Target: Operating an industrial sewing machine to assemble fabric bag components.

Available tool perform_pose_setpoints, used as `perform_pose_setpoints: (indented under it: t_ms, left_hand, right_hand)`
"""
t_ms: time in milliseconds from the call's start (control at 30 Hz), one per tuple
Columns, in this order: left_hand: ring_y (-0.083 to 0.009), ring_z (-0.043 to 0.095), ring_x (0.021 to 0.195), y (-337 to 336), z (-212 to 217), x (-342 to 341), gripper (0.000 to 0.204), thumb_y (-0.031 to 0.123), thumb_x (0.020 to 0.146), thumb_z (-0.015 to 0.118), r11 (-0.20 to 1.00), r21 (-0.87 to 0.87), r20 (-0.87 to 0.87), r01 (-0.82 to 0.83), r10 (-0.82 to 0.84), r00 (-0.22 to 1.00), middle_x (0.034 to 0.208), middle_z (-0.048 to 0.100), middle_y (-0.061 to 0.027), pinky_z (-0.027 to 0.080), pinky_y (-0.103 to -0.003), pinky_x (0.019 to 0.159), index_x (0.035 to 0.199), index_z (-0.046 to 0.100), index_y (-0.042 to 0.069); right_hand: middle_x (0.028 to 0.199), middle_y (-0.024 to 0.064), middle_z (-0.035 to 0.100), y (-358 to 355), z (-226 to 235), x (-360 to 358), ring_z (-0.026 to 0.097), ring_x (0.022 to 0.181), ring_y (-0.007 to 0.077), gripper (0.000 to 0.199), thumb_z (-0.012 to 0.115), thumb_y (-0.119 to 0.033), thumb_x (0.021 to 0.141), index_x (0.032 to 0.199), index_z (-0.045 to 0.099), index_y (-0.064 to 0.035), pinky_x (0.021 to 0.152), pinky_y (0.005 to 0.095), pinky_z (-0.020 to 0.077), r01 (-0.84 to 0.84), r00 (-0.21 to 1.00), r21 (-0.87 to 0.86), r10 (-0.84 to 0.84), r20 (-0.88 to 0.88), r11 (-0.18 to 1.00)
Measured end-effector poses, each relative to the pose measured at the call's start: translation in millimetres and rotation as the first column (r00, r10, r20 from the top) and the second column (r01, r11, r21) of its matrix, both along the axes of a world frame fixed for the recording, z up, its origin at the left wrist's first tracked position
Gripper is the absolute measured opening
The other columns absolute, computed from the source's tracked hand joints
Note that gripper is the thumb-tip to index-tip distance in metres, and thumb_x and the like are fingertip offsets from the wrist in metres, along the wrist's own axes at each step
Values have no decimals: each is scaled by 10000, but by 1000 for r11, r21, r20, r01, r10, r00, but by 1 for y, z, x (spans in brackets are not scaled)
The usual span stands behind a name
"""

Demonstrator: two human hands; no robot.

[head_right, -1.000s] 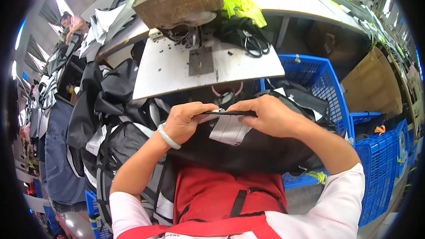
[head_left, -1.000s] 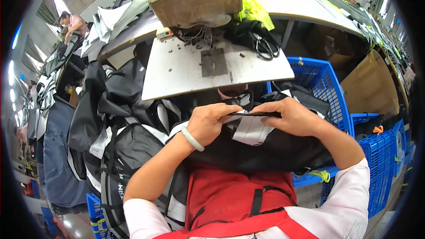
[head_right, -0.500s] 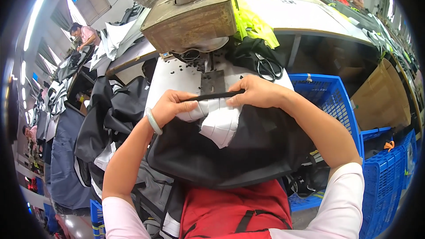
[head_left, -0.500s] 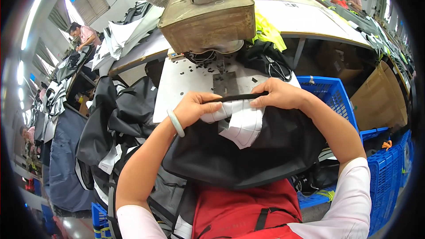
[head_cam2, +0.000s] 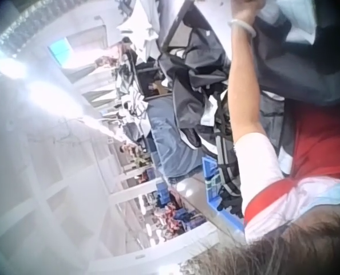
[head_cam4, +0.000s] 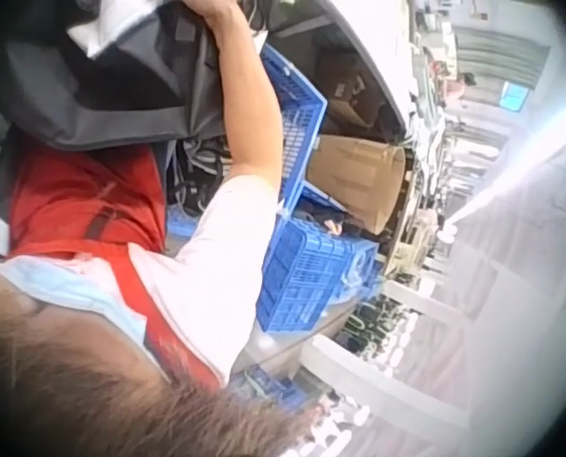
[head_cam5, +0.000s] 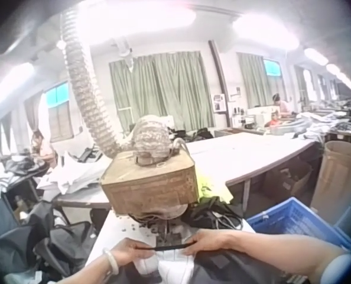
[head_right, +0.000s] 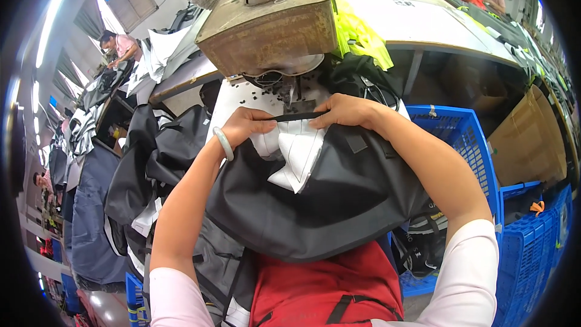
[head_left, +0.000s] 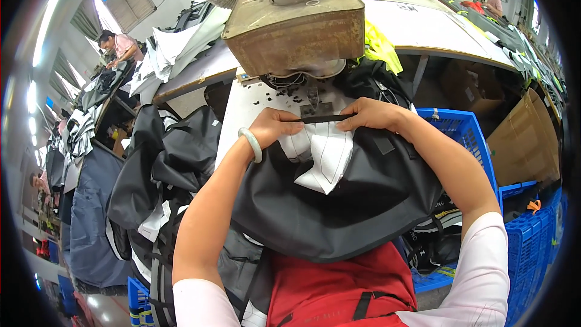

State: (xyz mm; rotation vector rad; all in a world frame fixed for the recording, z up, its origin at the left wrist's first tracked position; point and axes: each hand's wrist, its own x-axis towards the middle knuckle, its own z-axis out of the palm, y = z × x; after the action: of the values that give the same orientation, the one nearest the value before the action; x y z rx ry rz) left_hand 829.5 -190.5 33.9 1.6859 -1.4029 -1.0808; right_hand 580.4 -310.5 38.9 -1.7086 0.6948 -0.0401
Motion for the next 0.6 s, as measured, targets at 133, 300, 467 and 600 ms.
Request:
perform_pose_setpoints:
  t_ms: [133, 300, 467, 600]
  left_hand:
    - [-142, 603, 877, -9, -5, 4, 325, 189, 812, 749, 1000, 22, 12, -18, 18, 1000, 947, 698, -68, 462, -281, 864, 1043, 713, -36]
    - [-137, 601, 876, -16, -3, 0, 300, 169, 821, 735, 999, -42, 70, -27, 30, 997, 929, 698, -67, 464, -271, 850, 1038, 712, -38]
    - [-127, 600, 861, -17, -3, 5, 286, 154, 827, 724, 998, -61, 12, -14, 14, 1000, 914, 699, -60, 465, -260, 838, 1038, 712, -39]
    - [-119, 606, 843, -19, -6, 9, 285, 152, 838, 712, 997, -64, -37, -34, 32, 999, 910, 702, -55, 467, -251, 839, 1046, 707, -43]
  right_hand:
    - [967, 57, 693, -9, -2, 3, 624, 822, 103, 382, 720, -194, 849, 1152, 666, 33, 760, 254, 511, -16, 1000, 20, 16, 7, 1000]
    - [1010, 59, 697, -19, -7, 1, 630, 869, 102, 400, 709, -204, 862, 1174, 651, 38, 800, 255, 509, -17, 999, 90, 15, 30, 996]
    - [971, 34, 691, -19, -6, 5, 604, 866, 71, 385, 707, -222, 875, 1144, 658, 50, 792, 228, 487, -32, 998, 31, 30, 57, 999]
    - [969, 34, 689, -21, -2, 8, 601, 868, 66, 383, 708, -219, 876, 1142, 658, 52, 799, 230, 484, -33, 999, 46, 31, 44, 998]
